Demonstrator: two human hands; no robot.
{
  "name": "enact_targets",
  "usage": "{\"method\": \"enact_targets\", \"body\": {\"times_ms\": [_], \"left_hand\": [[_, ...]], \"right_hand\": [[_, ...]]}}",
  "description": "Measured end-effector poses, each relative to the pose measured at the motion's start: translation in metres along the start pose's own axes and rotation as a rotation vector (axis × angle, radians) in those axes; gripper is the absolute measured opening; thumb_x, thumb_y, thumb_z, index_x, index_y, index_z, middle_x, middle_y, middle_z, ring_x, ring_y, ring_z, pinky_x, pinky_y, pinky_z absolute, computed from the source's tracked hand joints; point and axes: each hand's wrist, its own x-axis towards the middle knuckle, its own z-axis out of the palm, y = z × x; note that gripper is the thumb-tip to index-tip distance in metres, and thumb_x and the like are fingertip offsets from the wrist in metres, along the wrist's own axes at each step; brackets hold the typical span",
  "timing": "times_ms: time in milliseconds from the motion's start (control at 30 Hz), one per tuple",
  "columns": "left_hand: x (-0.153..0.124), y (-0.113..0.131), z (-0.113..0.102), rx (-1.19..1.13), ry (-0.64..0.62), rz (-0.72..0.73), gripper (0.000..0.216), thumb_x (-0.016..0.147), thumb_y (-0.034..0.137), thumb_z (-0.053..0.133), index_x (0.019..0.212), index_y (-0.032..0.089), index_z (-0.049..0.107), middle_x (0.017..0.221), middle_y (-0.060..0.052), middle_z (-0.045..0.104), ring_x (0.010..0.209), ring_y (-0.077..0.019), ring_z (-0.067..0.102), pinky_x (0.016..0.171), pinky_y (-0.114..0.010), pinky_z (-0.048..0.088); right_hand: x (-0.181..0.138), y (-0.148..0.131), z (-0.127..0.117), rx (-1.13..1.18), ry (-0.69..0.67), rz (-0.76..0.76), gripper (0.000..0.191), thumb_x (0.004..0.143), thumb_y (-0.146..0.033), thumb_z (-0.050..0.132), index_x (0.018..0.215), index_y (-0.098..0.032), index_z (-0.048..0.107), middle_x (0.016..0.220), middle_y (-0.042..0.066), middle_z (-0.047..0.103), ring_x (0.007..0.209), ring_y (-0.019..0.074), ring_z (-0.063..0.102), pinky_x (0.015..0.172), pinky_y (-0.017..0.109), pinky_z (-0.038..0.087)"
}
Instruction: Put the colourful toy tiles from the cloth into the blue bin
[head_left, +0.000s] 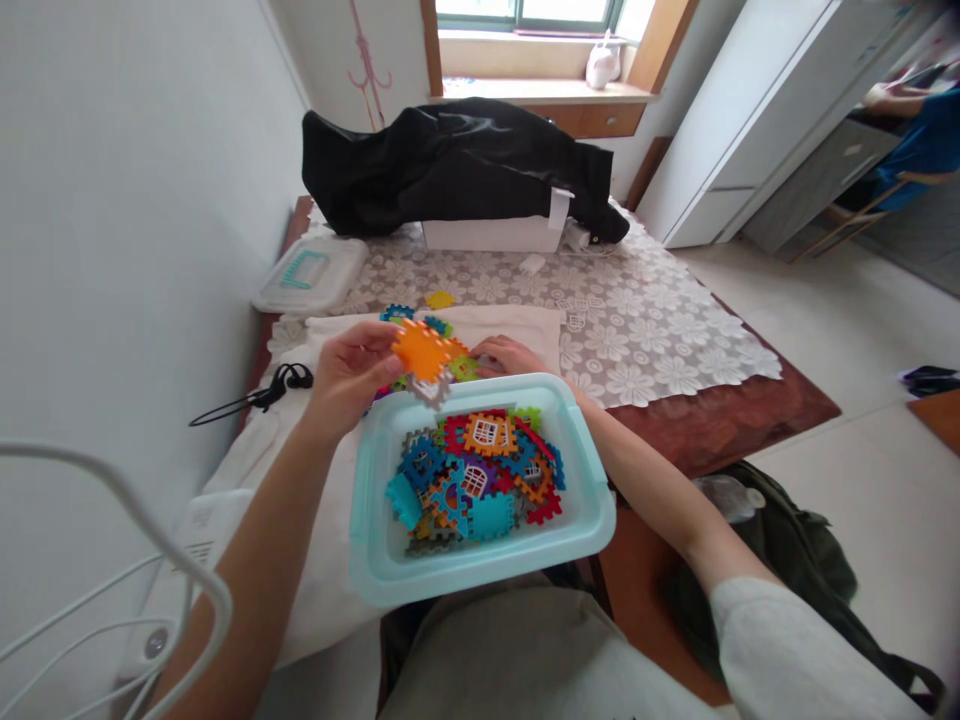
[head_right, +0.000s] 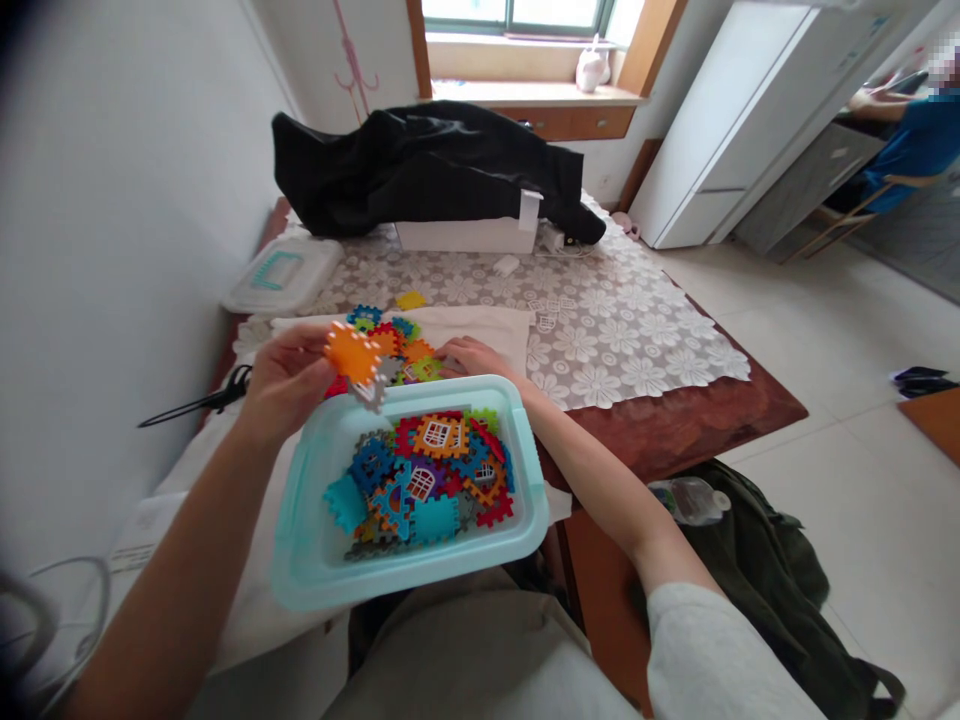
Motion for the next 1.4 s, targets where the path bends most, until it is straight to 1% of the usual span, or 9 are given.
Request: {"method": "enact_targets", "body": {"times_ms": [67, 167, 300, 433, 600, 767, 1133, 1333, 1400], "left_hand": [[-0.001, 0.000, -0.002, 0.182, -0.087, -0.032, 0.044, 0.085, 0.062, 0.094, 0.107, 0.024, 0.091, 0.107, -0.011, 0.090, 0.097, -0.0256, 0.084, 0.090, -0.034, 0.067], [0.003, -0.014, -0.016, 0.421, 0.078, 0.016, 0.053, 0.102, 0.071, 0.068, 0.104, 0.023, 0.090, 0.114, -0.013, 0.089, 0.111, -0.0320, 0.083, 0.109, -0.046, 0.063], [0.008, -0.041, -0.044, 0.975, 0.127, 0.016, 0.058, 0.092, 0.067, 0.078, 0.128, 0.022, 0.083, 0.156, -0.016, 0.074, 0.154, -0.0429, 0.061, 0.137, -0.060, 0.037], [0.006, -0.052, -0.060, 1.165, -0.034, -0.184, 0.070, 0.088, 0.065, 0.077, 0.138, 0.014, 0.077, 0.150, -0.026, 0.075, 0.143, -0.0497, 0.068, 0.127, -0.066, 0.048], [0.005, -0.049, -0.059, 1.088, -0.050, -0.081, 0.036, 0.089, 0.045, 0.075, 0.114, 0.020, 0.082, 0.128, -0.018, 0.085, 0.123, -0.0408, 0.077, 0.118, -0.058, 0.055], [0.005, -0.047, -0.052, 0.986, 0.061, -0.070, 0.036, 0.087, 0.038, 0.075, 0.117, 0.020, 0.078, 0.118, -0.013, 0.085, 0.104, -0.0324, 0.079, 0.098, -0.047, 0.064], [0.004, -0.039, -0.040, 0.922, 0.267, 0.040, 0.022, 0.088, 0.034, 0.077, 0.106, 0.023, 0.082, 0.113, -0.008, 0.087, 0.100, -0.0271, 0.081, 0.099, -0.042, 0.066], [0.008, -0.025, -0.031, 0.559, 0.455, 0.139, 0.023, 0.081, 0.038, 0.092, 0.097, 0.025, 0.081, 0.101, -0.004, 0.085, 0.086, -0.0218, 0.077, 0.076, -0.036, 0.065], [0.009, -0.020, -0.032, 0.380, 0.406, 0.140, 0.026, 0.081, 0.037, 0.097, 0.100, 0.028, 0.081, 0.102, -0.001, 0.085, 0.086, -0.0193, 0.076, 0.075, -0.033, 0.063]], "right_hand": [[0.000, 0.000, 0.000, 0.000, -0.006, -0.001, 0.029, 0.110, -0.037, 0.068, 0.134, -0.023, 0.077, 0.135, 0.013, 0.079, 0.128, 0.0294, 0.071, 0.115, 0.044, 0.055], [0.001, 0.001, -0.001, -0.013, -0.018, -0.004, 0.031, 0.109, -0.036, 0.068, 0.135, -0.022, 0.077, 0.136, 0.015, 0.078, 0.128, 0.0300, 0.071, 0.115, 0.045, 0.056], [0.000, -0.003, -0.003, -0.019, -0.017, -0.009, 0.031, 0.110, -0.036, 0.068, 0.136, -0.021, 0.076, 0.137, 0.015, 0.079, 0.129, 0.0302, 0.071, 0.117, 0.047, 0.055], [-0.002, -0.010, -0.006, -0.013, -0.015, -0.011, 0.032, 0.110, -0.036, 0.068, 0.136, -0.019, 0.076, 0.138, 0.016, 0.079, 0.130, 0.0314, 0.070, 0.117, 0.048, 0.055], [-0.003, -0.016, -0.007, -0.009, -0.014, -0.002, 0.033, 0.110, -0.036, 0.067, 0.136, -0.017, 0.076, 0.137, 0.018, 0.078, 0.128, 0.0322, 0.070, 0.116, 0.049, 0.055], [-0.002, -0.013, -0.006, -0.017, -0.016, 0.014, 0.031, 0.109, -0.036, 0.068, 0.135, -0.020, 0.077, 0.136, 0.016, 0.079, 0.127, 0.0307, 0.070, 0.116, 0.048, 0.055], [-0.002, -0.015, -0.008, -0.017, -0.037, 0.028, 0.033, 0.110, -0.033, 0.068, 0.137, -0.016, 0.076, 0.138, 0.018, 0.077, 0.128, 0.0305, 0.069, 0.117, 0.046, 0.053], [0.001, -0.011, -0.008, -0.047, -0.065, 0.030, 0.033, 0.111, -0.030, 0.069, 0.138, -0.013, 0.076, 0.139, 0.019, 0.078, 0.129, 0.0293, 0.069, 0.117, 0.043, 0.052], [0.001, -0.012, -0.009, -0.053, -0.069, 0.033, 0.032, 0.111, -0.030, 0.068, 0.138, -0.014, 0.075, 0.140, 0.018, 0.077, 0.129, 0.0290, 0.069, 0.118, 0.043, 0.052]]}}
